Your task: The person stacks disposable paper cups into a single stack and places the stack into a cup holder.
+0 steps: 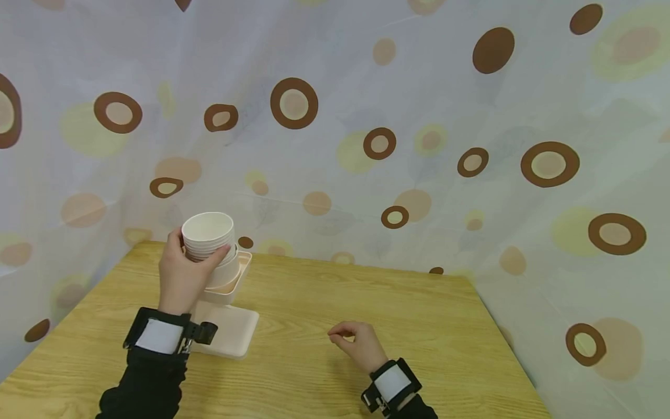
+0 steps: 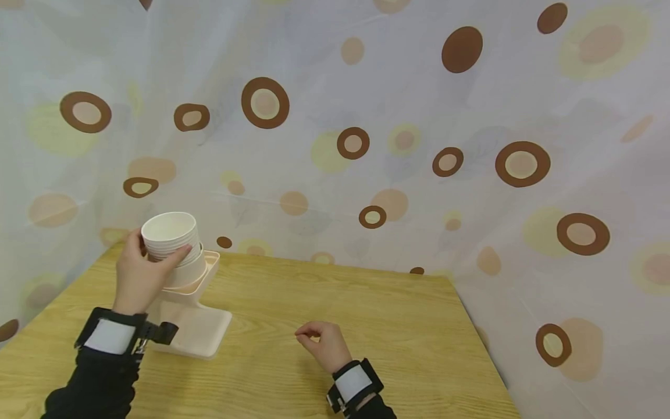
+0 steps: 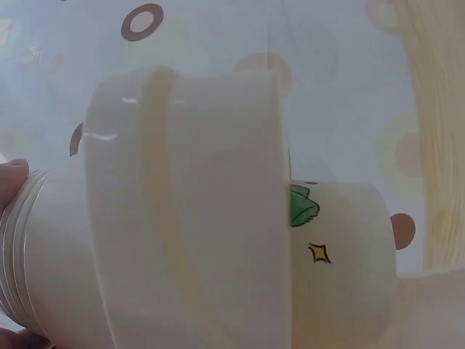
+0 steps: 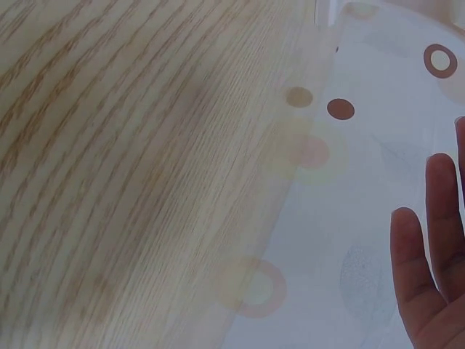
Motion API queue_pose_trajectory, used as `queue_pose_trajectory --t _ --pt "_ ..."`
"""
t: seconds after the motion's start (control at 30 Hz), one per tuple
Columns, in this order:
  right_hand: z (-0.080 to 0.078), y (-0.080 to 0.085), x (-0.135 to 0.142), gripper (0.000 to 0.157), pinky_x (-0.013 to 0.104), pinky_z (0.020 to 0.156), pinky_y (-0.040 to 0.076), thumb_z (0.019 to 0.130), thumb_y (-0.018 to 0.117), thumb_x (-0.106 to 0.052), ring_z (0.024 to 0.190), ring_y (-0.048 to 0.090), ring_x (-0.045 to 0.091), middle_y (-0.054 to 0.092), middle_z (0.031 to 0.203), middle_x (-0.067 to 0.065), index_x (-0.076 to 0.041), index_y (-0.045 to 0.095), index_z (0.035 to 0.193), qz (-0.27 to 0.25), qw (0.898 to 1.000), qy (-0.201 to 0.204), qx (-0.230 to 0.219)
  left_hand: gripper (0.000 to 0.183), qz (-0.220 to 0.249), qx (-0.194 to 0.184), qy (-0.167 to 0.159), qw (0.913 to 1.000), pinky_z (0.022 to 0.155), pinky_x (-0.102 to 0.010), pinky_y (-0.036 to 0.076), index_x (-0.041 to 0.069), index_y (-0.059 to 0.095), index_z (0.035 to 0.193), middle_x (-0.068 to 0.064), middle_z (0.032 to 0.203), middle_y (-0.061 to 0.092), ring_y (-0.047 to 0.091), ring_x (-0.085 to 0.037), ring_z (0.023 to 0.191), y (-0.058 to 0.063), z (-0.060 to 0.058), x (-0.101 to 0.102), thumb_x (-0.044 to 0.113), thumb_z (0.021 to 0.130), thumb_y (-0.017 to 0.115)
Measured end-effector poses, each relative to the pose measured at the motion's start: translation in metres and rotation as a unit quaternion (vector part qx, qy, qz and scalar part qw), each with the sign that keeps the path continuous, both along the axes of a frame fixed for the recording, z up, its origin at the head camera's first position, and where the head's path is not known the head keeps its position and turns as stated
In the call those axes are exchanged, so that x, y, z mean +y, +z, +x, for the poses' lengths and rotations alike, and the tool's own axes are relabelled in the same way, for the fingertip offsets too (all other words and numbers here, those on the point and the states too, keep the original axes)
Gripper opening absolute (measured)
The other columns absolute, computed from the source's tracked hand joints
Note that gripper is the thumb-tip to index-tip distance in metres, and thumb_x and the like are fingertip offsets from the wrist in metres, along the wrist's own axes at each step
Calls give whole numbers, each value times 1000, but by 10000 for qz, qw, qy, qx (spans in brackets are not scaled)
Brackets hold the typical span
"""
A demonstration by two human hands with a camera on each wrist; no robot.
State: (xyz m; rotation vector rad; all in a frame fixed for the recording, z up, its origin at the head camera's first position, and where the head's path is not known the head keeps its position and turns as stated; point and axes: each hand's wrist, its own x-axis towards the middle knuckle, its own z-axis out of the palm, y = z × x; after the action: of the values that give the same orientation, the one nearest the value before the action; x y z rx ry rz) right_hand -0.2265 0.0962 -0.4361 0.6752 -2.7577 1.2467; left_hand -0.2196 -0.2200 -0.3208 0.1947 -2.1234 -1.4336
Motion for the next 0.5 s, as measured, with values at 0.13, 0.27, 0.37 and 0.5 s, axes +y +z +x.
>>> queue_pose_trajectory --t 0.13,0.27,0.37,0.5 --pt "0 -1 0 22 45 76 55 87 62 -16 86 65 27 74 93 15 1 73 95 -5 10000 10 -45 82 5 -25 -9 10000 105 -59 36 -6 34 136 -28 135 46 43 -39 125 -3 1 -1 29 74 76" --pt "0 -2 1 22 45 77 55 87 62 -16 86 65 27 74 93 15 1 73 95 4 10000 39 -20 82 -45 -35 49 10000 104 -58 37 -7 35 136 -28 135 47 43 -40 125 -5 0 -2 28 73 77" --pt "0 -1 1 21 45 76 55 87 62 -15 86 65 27 74 93 15 1 73 95 16 10000 31 41 83 -62 -65 67 9999 104 -59 37 -7 35 136 -29 136 47 43 -41 125 -5 -1 -2 29 73 77" --pt "1 0 0 20 44 76 55 87 62 -14 85 66 27 74 92 15 1 73 94 6 10000 15 48 83 -24 -114 46 9999 104 -59 36 -7 35 136 -29 136 46 42 -41 126 -5 -1 -2 28 73 77"
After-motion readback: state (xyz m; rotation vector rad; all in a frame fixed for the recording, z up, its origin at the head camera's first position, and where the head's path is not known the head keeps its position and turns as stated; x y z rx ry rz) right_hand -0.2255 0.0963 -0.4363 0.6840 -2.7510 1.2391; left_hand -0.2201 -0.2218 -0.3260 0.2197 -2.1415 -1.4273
